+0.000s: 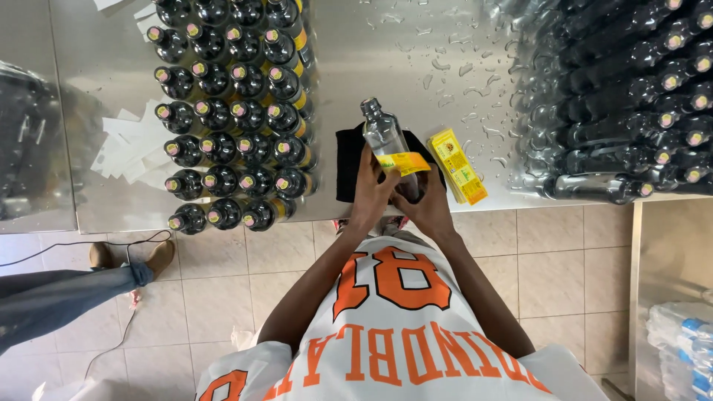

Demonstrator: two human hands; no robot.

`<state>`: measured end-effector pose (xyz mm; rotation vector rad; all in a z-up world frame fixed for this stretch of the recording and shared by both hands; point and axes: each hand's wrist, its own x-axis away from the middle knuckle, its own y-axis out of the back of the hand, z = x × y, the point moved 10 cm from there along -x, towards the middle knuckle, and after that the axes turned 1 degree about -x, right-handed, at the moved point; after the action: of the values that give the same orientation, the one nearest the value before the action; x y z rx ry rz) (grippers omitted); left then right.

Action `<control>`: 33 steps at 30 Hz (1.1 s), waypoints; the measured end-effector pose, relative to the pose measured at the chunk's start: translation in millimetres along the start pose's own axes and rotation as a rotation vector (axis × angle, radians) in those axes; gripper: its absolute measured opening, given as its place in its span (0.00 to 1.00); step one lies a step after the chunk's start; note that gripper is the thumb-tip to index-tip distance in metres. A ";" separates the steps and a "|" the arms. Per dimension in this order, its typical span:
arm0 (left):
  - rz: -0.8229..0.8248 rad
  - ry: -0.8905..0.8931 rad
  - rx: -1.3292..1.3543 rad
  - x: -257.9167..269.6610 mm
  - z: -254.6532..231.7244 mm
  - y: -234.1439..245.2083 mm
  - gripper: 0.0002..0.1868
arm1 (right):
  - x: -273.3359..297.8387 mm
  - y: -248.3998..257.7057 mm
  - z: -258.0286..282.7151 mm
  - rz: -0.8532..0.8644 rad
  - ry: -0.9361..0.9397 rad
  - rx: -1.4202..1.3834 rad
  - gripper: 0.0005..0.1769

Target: The person is manually peeling adhesive labels and applying them to plastic bottles on a production table.

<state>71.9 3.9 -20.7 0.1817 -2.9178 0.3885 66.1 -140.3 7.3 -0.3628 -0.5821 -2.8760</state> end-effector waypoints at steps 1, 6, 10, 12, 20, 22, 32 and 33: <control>-0.021 -0.009 0.013 -2.8 2.9 1.6 0.51 | -0.3 3.6 -1.1 -0.039 0.007 0.025 0.41; -0.090 -0.053 0.014 -5.3 -21.3 2.2 0.49 | 3.8 6.4 11.2 -0.132 0.077 0.022 0.41; -0.038 -0.006 0.036 7.0 -16.8 -16.2 0.49 | 9.4 17.0 -1.1 -0.258 0.168 0.138 0.44; -0.011 0.039 0.041 6.5 5.2 -21.6 0.49 | 10.4 22.8 3.6 -0.305 0.239 0.152 0.43; -0.039 -0.039 0.077 -18.2 -25.3 -18.7 0.54 | 13.7 30.7 7.1 -0.412 0.414 0.270 0.40; -0.054 -0.024 0.109 -13.3 -39.5 -21.0 0.54 | 15.0 33.4 3.2 -0.482 0.499 0.381 0.40; -0.069 0.080 0.209 -19.1 7.6 -28.8 0.44 | 24.3 44.3 23.1 -0.630 0.625 0.584 0.41; -0.069 0.054 0.226 -23.7 0.2 -26.7 0.44 | 24.9 44.2 24.0 -0.642 0.635 0.611 0.41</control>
<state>98.8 -19.5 -19.2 0.2979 -2.8002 0.7008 57.2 -173.9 51.3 0.9373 -1.5636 -2.8536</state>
